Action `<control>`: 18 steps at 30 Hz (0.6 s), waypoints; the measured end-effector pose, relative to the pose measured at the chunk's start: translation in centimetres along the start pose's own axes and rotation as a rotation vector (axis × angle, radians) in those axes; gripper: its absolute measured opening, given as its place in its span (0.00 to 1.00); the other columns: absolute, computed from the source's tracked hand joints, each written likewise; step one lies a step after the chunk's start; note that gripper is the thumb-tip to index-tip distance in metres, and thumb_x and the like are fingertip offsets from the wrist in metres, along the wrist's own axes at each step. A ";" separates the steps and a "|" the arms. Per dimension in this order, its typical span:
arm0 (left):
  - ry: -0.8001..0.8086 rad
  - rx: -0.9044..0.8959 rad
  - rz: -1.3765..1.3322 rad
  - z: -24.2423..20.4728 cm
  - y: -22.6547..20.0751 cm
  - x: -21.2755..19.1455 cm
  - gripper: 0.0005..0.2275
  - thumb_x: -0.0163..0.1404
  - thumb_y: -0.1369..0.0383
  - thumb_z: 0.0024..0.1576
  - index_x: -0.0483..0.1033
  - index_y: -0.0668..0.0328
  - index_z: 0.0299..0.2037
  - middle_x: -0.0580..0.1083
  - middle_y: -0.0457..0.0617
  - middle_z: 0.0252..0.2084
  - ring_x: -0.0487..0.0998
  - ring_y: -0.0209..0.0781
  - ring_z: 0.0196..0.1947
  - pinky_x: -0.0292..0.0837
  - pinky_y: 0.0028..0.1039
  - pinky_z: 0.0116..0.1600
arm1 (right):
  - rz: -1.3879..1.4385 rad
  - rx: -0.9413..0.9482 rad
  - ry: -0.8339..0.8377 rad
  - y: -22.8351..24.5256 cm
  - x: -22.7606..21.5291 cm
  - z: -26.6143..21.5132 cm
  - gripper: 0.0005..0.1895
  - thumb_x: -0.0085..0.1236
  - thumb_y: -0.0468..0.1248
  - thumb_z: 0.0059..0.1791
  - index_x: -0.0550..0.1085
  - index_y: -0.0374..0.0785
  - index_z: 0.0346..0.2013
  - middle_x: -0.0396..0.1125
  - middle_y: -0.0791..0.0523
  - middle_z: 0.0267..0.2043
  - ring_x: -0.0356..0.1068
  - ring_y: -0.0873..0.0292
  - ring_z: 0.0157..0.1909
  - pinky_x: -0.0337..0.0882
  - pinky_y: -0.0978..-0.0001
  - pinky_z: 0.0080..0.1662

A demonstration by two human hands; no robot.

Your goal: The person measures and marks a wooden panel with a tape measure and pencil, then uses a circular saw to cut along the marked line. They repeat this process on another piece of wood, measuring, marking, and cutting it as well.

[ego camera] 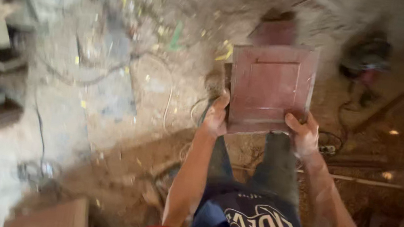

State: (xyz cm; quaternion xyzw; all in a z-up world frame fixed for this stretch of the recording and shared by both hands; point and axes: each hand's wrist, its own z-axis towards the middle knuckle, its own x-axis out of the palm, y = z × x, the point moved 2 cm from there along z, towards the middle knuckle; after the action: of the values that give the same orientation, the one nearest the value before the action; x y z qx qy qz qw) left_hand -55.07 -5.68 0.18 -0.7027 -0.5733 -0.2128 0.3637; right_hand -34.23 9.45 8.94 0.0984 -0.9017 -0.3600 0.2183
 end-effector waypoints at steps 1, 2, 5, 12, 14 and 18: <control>-0.020 0.030 0.108 -0.2 -0.4 1.6 0.31 0.50 0.50 0.65 0.65 0.73 0.67 0.70 0.58 0.59 0.71 0.53 0.57 0.72 0.48 0.58 | 0.030 -0.077 -0.042 1.0 -0.5 -2.2 0.17 0.58 0.36 0.49 0.72 0.36 0.52 0.72 0.55 0.44 0.75 0.57 0.40 0.78 0.61 0.39; -0.047 0.057 0.214 -0.8 -0.3 3.1 0.30 0.51 0.51 0.67 0.65 0.76 0.66 0.71 0.58 0.56 0.71 0.52 0.54 0.72 0.47 0.57 | 0.082 -0.112 -0.102 1.8 -1.3 -4.5 0.15 0.57 0.36 0.51 0.72 0.36 0.51 0.71 0.55 0.42 0.72 0.58 0.37 0.74 0.62 0.37; -0.091 0.184 0.505 -2.5 0.4 7.5 0.27 0.52 0.56 0.68 0.68 0.78 0.64 0.73 0.54 0.53 0.70 0.46 0.53 0.68 0.41 0.58 | 0.346 -0.279 -0.222 2.6 -4.7 -10.3 0.07 0.55 0.35 0.57 0.74 0.37 0.49 0.68 0.57 0.38 0.67 0.60 0.35 0.68 0.66 0.37; 0.146 0.327 0.722 -4.1 0.2 20.0 0.26 0.55 0.58 0.63 0.69 0.70 0.66 0.72 0.45 0.63 0.67 0.34 0.64 0.56 0.33 0.71 | 0.769 -0.705 -0.456 1.0 -16.9 -25.0 0.11 0.51 0.41 0.61 0.72 0.38 0.39 0.67 0.56 0.36 0.66 0.56 0.38 0.67 0.63 0.43; 0.235 0.290 0.708 -4.6 2.6 23.8 0.27 0.56 0.58 0.62 0.70 0.72 0.66 0.72 0.47 0.63 0.68 0.37 0.63 0.58 0.35 0.71 | 0.886 -0.773 -0.524 -0.8 -18.9 -29.3 0.07 0.53 0.39 0.63 0.73 0.39 0.44 0.66 0.57 0.38 0.66 0.57 0.38 0.67 0.64 0.43; 0.379 0.116 0.621 -7.4 11.6 27.7 0.26 0.57 0.62 0.60 0.67 0.65 0.66 0.72 0.48 0.63 0.71 0.43 0.61 0.66 0.41 0.67 | 1.045 -0.807 -0.636 -7.2 -22.1 -37.2 0.07 0.53 0.40 0.56 0.72 0.42 0.36 0.69 0.58 0.35 0.69 0.55 0.38 0.69 0.60 0.40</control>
State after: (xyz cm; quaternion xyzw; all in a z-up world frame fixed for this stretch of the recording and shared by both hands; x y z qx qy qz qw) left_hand -36.10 5.83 21.74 -0.7696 -0.2661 -0.1860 0.5499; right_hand 2.74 -10.91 20.78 -0.5419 -0.6480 -0.5242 0.1084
